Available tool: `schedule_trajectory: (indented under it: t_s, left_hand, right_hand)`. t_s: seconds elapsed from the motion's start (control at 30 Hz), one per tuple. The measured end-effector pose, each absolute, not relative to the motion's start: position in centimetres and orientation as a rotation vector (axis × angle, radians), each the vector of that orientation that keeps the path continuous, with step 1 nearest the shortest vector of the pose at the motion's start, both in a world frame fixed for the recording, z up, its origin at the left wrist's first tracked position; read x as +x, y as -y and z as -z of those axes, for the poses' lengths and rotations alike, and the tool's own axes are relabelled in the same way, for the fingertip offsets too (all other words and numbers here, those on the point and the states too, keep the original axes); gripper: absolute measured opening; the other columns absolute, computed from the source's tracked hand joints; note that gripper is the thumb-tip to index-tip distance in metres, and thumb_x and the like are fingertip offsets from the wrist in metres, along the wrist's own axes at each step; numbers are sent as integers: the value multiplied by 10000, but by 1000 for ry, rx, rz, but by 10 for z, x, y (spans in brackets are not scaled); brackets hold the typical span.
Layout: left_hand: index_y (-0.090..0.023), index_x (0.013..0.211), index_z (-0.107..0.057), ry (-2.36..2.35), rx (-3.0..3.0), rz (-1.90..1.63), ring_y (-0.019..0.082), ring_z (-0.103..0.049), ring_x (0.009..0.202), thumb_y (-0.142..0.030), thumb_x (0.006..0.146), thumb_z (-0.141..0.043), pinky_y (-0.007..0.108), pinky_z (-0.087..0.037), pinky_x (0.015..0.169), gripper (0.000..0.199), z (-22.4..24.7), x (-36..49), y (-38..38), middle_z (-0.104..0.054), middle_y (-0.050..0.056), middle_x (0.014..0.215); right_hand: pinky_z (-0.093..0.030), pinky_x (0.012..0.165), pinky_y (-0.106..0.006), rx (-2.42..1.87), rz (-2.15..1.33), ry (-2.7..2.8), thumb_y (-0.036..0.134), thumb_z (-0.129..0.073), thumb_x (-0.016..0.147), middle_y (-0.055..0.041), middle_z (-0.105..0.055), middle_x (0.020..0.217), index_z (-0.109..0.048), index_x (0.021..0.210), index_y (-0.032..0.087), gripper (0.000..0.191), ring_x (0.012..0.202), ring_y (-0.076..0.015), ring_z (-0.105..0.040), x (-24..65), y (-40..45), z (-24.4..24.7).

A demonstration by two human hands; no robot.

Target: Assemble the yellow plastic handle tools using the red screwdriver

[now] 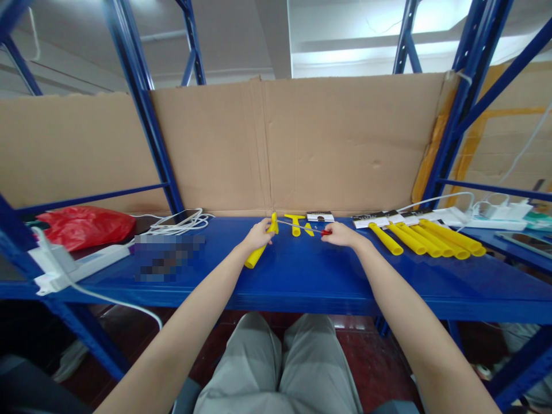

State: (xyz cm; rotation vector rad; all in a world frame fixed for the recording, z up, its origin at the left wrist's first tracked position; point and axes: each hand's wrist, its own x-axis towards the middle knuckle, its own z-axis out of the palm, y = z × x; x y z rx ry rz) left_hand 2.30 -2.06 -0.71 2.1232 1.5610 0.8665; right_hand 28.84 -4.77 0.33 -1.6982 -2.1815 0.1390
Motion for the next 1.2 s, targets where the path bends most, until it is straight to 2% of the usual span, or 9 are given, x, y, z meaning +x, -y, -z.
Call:
schedule_trajectory:
  t_s: [0.23, 0.37, 0.53, 0.77, 0.93, 1.07, 1.2]
  left_hand:
    - [-142, 1226, -490, -1561, 2109, -875, 108, -654, 584, -85, 826, -526, 218, -506, 614, 406, 5, 24, 24, -677, 102, 1110]
    - [-149, 1215, -493, -1540, 2124, -884, 115, -659, 597, -83, 828, -521, 218, -509, 610, 393, 7, 23, 23, -695, 90, 1058]
    - [-143, 1211, -491, -1546, 2134, -881, 118, -659, 598, -94, 832, -523, 227, -518, 627, 384, 9, 22, 21, -695, 103, 1039]
    - [-157, 1214, -496, -1552, 2151, -886, 117, -658, 593, -96, 832, -530, 236, -526, 650, 388, 9, 23, 21, -699, 88, 1019]
    - [-151, 1214, -499, -1542, 2151, -884, 123, -662, 599, -90, 838, -518, 243, -525, 649, 381, 9, 23, 21, -695, 102, 1038]
    - [-160, 1210, -496, -1537, 2147, -894, 117, -661, 597, -88, 830, -532, 224, -524, 641, 389, 8, 22, 22, -704, 84, 1014]
    - [-162, 1203, -491, -1564, 2121, -903, 114, -660, 589, -102, 834, -539, 216, -524, 632, 377, 7, 22, 24, -705, 78, 1017]
  right_hand:
    - [-372, 522, -239, -1789, 3, 2088, 266, -618, 674, -8, -639, 640, -510, 656, 209, 123, 579, -156, -584, 285, 44, 4]
    - [-365, 549, -250, -1810, 221, 2116, 263, -596, 685, -40, -665, 704, -537, 698, 212, 80, 663, -188, -605, 284, 45, 0]
    - [-380, 614, -261, -1793, 233, 2156, 256, -552, 696, -28, -680, 755, -555, 689, 223, 34, 732, -198, -616, 284, 49, -3]
    - [-348, 540, -243, -1832, 231, 2109, 247, -583, 670, -37, -674, 736, -546, 742, 221, 86, 667, -185, -596, 282, 48, -2]
    - [-374, 640, -266, -1848, 245, 2148, 271, -543, 728, -37, -703, 819, -584, 762, 221, 73, 773, -204, -629, 282, 53, -8]
    - [-364, 697, -299, -1841, 461, 2222, 271, -517, 765, -69, -709, 828, -597, 749, 200, 108, 818, -230, -637, 277, 62, -14]
    - [-352, 687, -311, -1877, 663, 2226, 221, -471, 794, -128, -708, 836, -608, 873, 171, 166, 819, -248, -643, 268, 67, -17]
